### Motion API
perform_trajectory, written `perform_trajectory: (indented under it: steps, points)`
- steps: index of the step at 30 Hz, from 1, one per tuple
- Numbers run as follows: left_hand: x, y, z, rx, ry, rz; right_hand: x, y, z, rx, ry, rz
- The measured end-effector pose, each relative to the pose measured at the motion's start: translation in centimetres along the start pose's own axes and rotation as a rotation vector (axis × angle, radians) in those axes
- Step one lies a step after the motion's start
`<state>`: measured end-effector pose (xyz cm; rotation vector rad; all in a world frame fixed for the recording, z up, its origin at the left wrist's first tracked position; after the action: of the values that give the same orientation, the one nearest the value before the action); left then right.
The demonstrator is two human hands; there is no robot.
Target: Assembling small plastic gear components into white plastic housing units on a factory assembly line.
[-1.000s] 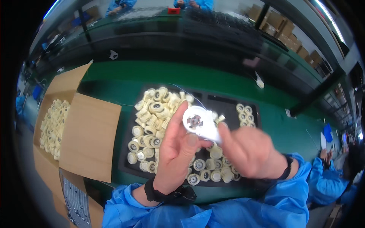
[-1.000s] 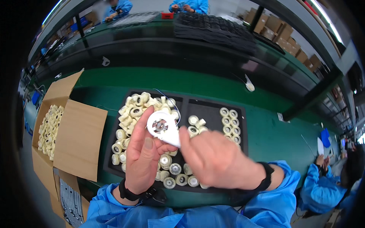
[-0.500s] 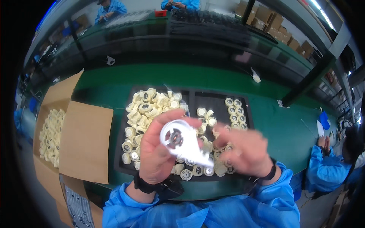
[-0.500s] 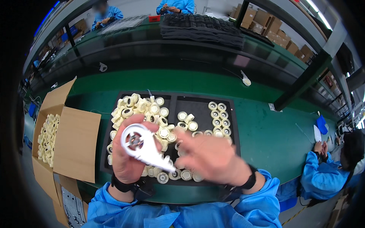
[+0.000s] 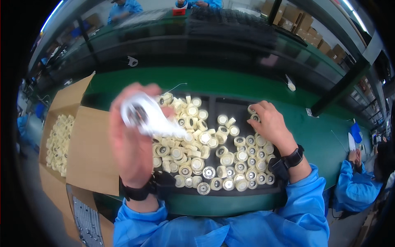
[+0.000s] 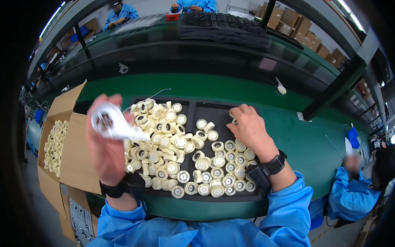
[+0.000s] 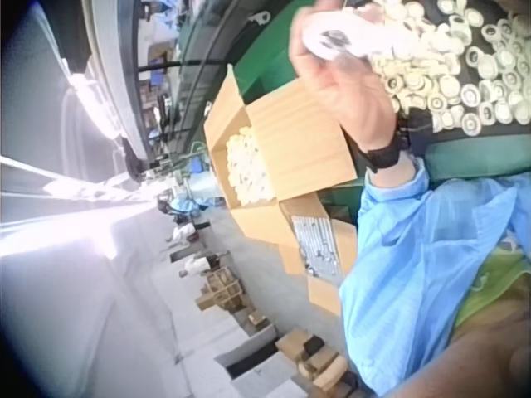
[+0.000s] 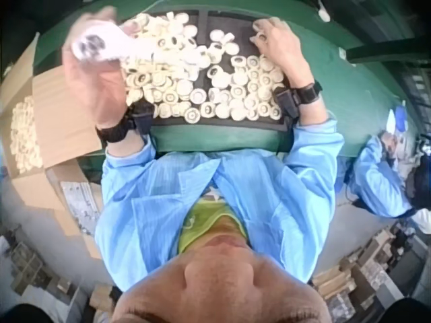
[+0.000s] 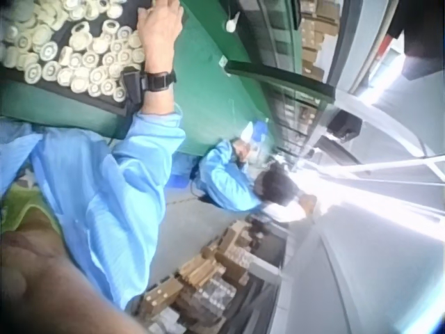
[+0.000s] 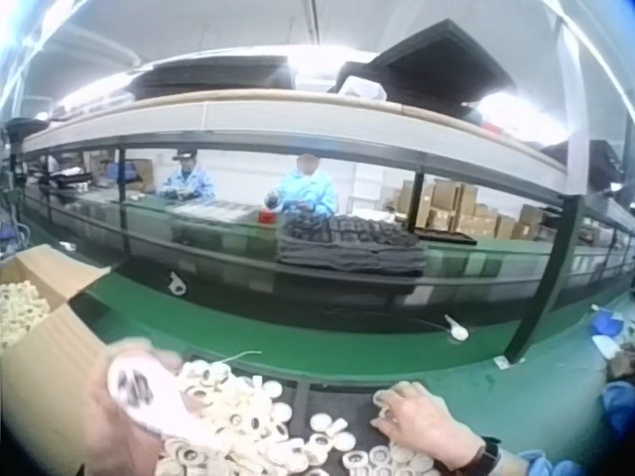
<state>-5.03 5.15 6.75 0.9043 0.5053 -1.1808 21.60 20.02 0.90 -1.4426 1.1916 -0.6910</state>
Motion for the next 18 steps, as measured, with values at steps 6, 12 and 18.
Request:
perform_trajectory:
  steps: [6, 12, 18]
  points:
    - [-8.1, -1.1, 3.9, 0.164, 0.266, 0.244, -0.5, 2.3, -4.0, -0.329, -0.302, -0.201]
    - [-11.7, 0.6, 11.0, 0.068, 0.588, 0.193, -0.3, 2.9, -4.1, -0.323, -0.244, -0.324]
    - [-2.6, 7.6, 1.2, 0.104, -0.257, -0.256, 2.8, -3.1, -1.5, -0.715, -0.124, -0.030]
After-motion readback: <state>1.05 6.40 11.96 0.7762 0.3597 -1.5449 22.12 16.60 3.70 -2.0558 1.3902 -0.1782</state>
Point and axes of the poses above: each hand's wrist, its own x-axis away from the middle knuckle, its own y-axis out of the palm, z = x × y, the point moved 6 cm from there along -x, towards the middle knuckle, and after that the axes turned 14 degrees about y, right-handed, at the moved point
